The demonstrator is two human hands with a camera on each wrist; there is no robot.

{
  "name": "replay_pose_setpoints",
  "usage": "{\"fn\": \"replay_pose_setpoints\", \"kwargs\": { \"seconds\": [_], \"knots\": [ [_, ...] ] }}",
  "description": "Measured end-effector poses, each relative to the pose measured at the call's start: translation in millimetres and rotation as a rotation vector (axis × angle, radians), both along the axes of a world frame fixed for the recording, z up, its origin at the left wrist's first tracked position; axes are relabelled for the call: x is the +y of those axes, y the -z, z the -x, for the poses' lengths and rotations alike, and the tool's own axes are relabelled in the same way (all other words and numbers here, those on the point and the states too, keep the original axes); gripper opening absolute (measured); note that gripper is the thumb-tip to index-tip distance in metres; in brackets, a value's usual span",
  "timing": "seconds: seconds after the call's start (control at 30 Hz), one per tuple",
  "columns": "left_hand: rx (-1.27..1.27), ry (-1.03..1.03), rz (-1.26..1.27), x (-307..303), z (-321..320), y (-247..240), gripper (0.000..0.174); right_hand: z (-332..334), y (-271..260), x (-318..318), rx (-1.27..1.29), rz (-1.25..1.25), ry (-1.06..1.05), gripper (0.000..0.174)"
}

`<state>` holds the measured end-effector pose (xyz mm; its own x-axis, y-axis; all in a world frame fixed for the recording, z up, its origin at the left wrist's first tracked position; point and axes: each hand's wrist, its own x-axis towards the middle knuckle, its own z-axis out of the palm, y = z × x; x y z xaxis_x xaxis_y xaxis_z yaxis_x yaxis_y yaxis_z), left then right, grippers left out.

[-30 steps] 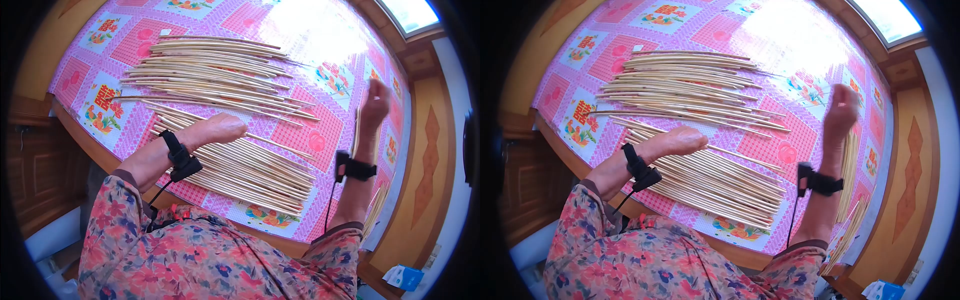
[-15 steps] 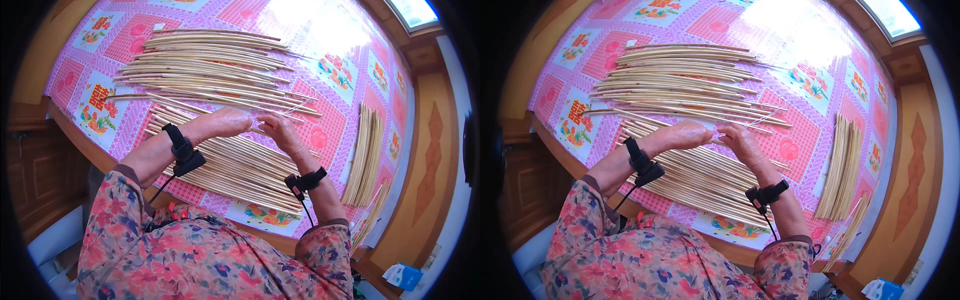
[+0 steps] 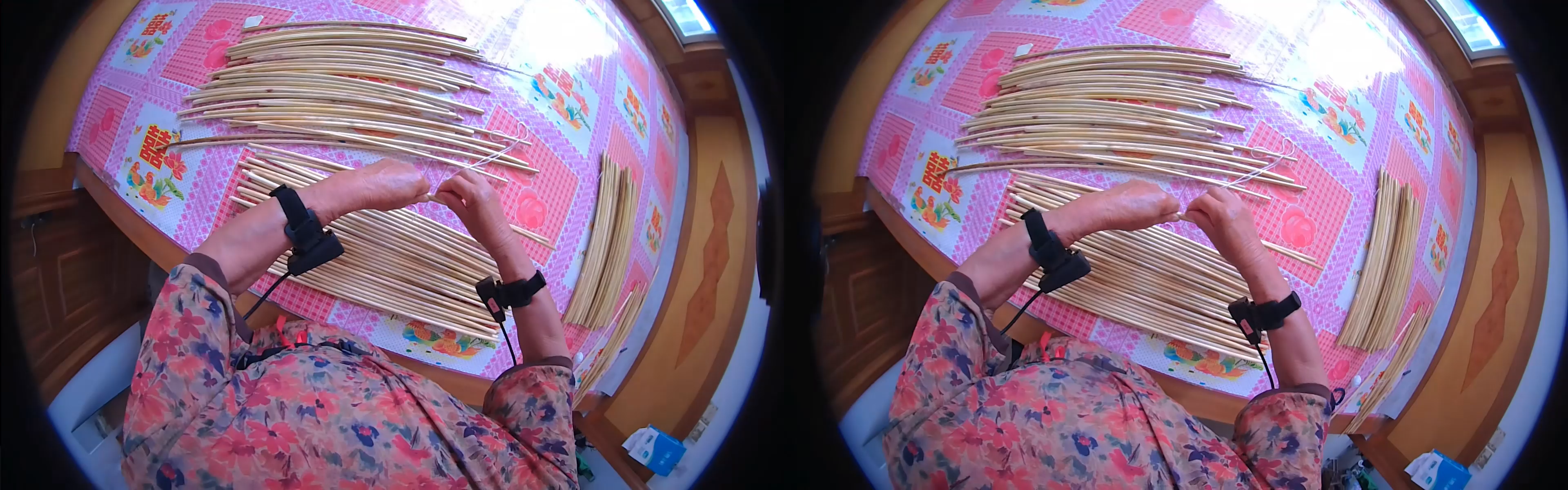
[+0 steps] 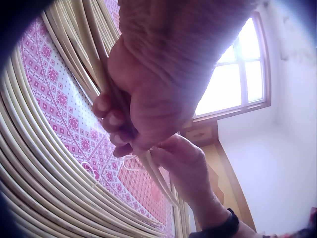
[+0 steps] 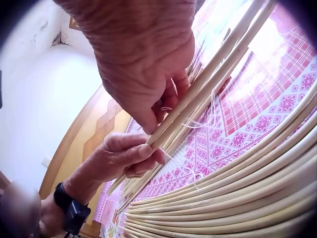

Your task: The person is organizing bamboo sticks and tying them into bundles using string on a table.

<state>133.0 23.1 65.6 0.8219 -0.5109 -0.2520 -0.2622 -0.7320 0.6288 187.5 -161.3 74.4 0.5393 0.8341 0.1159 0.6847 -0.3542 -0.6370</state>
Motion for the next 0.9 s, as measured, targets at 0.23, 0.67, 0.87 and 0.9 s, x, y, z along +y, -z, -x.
{"fn": "replay_pose_setpoints", "kwargs": {
  "seconds": [0.23,0.67,0.87,0.9],
  "knots": [
    [0.03,-0.01,0.032,-23,-1,-1,0.024,21,-12,-30,-0.266,0.147,0.149,0.011],
    [-0.054,-0.02,0.063,-49,-13,0,0.026,78,22,-35,-0.212,0.134,0.092,0.016],
    [-0.03,0.015,0.016,-54,-21,-3,0.027,61,45,-37,-0.358,0.295,0.111,0.022],
    [-0.031,0.016,0.011,-54,-21,-1,0.027,61,46,-39,-0.357,0.29,0.114,0.022]
  ]
}}
